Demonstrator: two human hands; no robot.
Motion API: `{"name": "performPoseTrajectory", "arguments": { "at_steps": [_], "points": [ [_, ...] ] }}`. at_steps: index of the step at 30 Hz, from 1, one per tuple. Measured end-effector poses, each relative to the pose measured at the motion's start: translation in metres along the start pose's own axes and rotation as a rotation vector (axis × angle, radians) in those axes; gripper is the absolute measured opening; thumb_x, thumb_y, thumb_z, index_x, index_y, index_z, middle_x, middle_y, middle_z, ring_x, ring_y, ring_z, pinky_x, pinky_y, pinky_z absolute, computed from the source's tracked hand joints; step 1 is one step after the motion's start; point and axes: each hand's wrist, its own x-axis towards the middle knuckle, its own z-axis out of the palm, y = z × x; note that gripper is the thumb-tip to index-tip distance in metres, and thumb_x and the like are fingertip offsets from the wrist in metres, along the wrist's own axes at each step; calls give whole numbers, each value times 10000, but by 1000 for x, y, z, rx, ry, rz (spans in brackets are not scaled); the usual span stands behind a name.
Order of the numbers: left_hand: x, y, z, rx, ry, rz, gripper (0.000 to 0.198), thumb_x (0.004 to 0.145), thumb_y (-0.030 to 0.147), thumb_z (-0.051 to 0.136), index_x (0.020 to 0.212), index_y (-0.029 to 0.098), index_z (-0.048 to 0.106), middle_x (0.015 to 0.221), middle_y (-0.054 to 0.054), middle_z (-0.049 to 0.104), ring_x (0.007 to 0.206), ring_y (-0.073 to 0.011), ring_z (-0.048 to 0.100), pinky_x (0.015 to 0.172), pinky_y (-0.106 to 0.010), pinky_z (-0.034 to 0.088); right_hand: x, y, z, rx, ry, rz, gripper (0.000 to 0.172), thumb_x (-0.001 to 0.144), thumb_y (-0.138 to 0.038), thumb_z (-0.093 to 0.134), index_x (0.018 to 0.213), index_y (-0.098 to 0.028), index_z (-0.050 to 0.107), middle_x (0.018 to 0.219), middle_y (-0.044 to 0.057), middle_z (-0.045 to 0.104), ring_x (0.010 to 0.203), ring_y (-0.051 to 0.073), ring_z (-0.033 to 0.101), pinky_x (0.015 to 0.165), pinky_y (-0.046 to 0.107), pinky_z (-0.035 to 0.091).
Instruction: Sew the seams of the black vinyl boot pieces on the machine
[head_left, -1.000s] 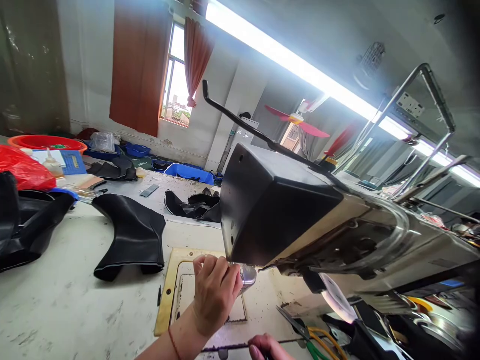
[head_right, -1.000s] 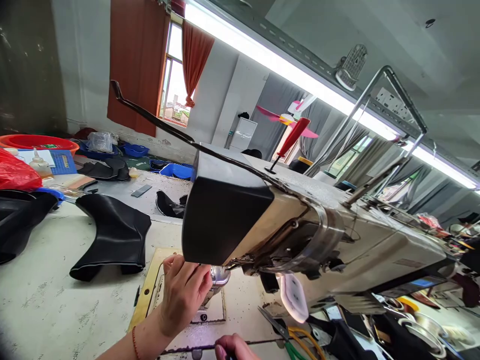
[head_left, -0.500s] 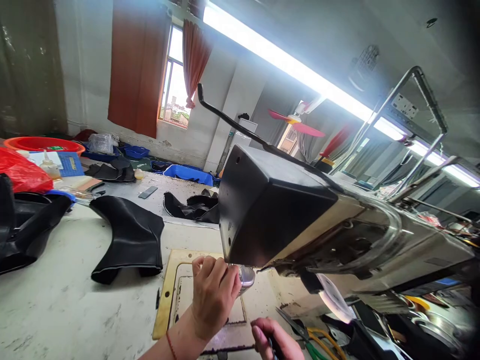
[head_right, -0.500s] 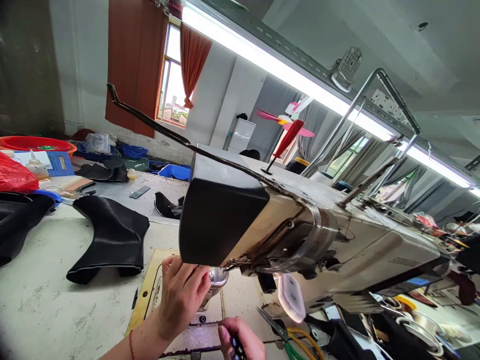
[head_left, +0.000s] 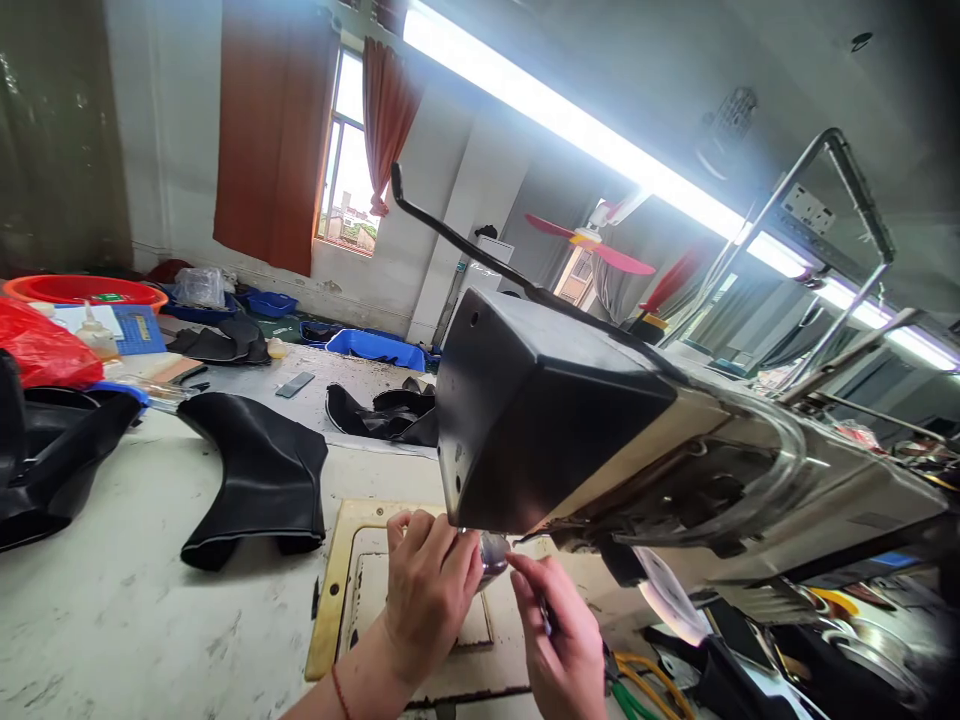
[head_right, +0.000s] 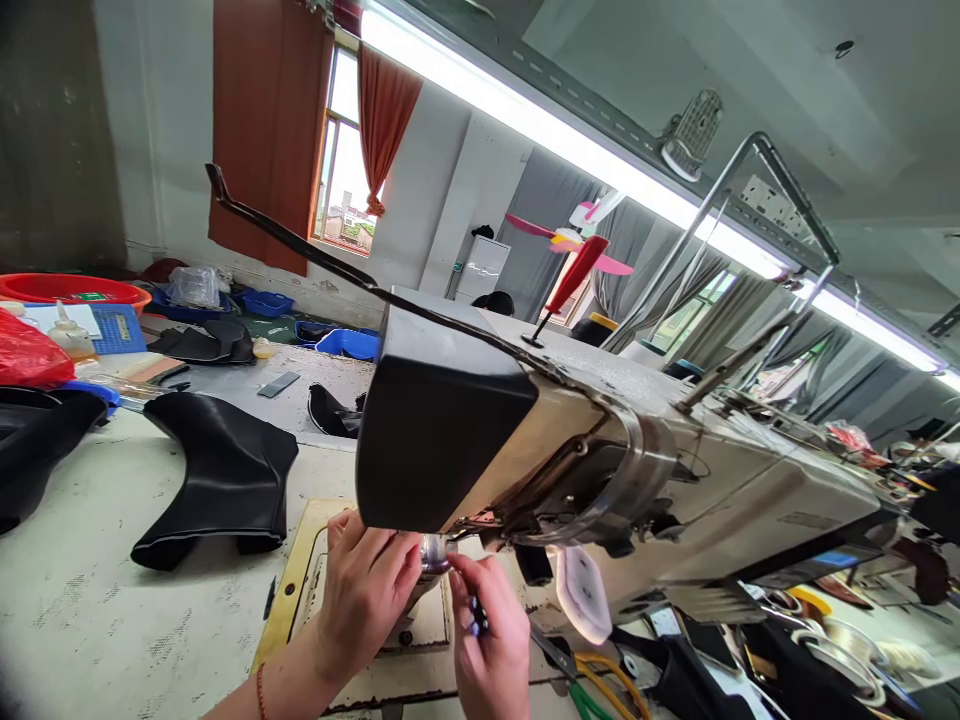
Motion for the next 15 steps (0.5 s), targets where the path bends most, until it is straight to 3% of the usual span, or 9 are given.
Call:
{"name": "performPoseTrajectory", "arguments": {
  "at_steps": [4,7,10,13,15],
  "points": [
    [-3,0,0,-23,-12,-8,163,917,126,518,857,206,647,744,-25,644,758,-217,528,760,-391,329,27,0,11,-147,1,-156,126,884,-142,564,923,-200,669,791,42,667,660,159,640,586,240,516],
    [-5,1,3,-17,2,-20,178,896,89,522,859,206,651,751,-20,656,747,-210,530,792,-410,350,35,-2,19,-180,16,-161,144,836,-107,546,815,-208,646,727,27,667,601,158,625,521,231,475],
    [-4,4,-2,0,54,6,157,876,82,567,914,193,672,790,-32,678,784,-217,551,885,-471,378,32,-7,17,-178,23,-145,201,803,-73,494,859,-209,631,736,30,645,635,169,610,553,246,481],
    [7,12,-30,-79,168,116,247,799,45,622,1008,159,686,906,-76,688,891,-248,579,972,-555,367,12,-11,10,76,-73,-68,181,910,-150,450,943,-220,613,880,58,637,792,180,621,720,294,528],
    [22,23,-64,-221,202,137,307,753,11,601,1016,150,674,919,-83,664,900,-249,579,911,-520,430,-13,-11,6,382,-202,131,185,987,-301,434,921,-230,592,869,53,640,789,175,608,755,307,517]
  ]
}}
